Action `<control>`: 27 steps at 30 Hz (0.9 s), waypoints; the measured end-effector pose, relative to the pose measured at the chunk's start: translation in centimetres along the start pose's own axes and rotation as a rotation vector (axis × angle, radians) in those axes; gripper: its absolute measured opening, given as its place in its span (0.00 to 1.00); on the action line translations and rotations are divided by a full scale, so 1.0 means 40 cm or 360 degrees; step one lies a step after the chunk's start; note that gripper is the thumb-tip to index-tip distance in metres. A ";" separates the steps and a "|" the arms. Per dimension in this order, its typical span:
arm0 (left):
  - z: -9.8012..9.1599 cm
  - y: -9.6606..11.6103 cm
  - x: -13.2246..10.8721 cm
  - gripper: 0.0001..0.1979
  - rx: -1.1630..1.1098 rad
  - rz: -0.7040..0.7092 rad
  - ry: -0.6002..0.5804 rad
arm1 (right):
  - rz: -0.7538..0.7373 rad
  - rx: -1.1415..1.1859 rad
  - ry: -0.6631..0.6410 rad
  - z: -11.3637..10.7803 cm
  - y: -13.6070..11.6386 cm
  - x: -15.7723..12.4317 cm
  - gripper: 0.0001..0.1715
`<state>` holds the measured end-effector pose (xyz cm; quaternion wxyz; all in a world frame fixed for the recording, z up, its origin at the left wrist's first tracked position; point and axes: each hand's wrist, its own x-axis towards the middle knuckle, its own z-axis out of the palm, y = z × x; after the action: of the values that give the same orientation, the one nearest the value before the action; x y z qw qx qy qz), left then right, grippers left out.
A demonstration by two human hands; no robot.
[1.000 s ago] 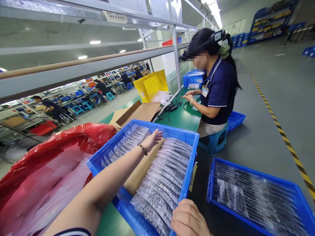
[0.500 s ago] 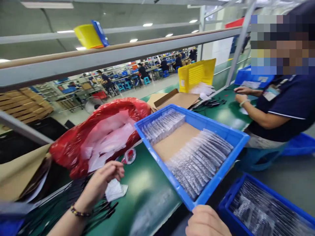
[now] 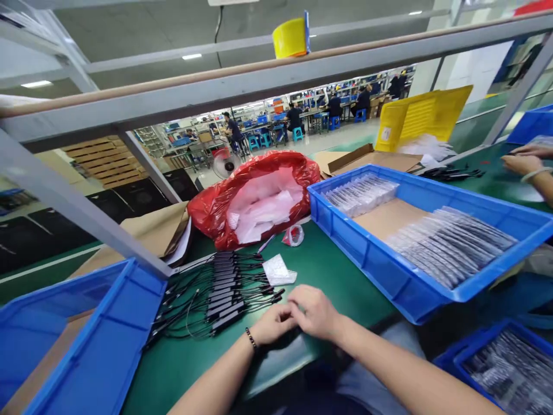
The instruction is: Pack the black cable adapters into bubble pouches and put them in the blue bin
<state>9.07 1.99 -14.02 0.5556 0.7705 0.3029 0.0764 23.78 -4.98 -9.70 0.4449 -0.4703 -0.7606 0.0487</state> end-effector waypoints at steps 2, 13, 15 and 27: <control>-0.011 -0.010 -0.002 0.10 -0.0033 0.0076 -0.0056 | 0.0186 -0.0038 0.0054 0.047 0.032 0.054 0.11; -0.044 -0.034 -0.010 0.12 -0.0152 0.0163 -0.0260 | 0.1023 -0.0360 0.0111 0.175 0.168 0.198 0.18; -0.046 -0.042 -0.009 0.13 -0.0204 0.0136 -0.0256 | 0.1171 -0.0343 0.0036 0.173 0.192 0.169 0.22; -0.062 -0.037 -0.026 0.13 -0.0306 -0.0044 -0.0231 | 0.0539 -0.0501 0.0165 0.226 0.203 0.094 0.21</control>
<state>6.55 3.73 -14.21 0.6484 0.7129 0.2637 0.0414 22.12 5.49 -16.74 0.3899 -0.6567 -0.6453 -0.0208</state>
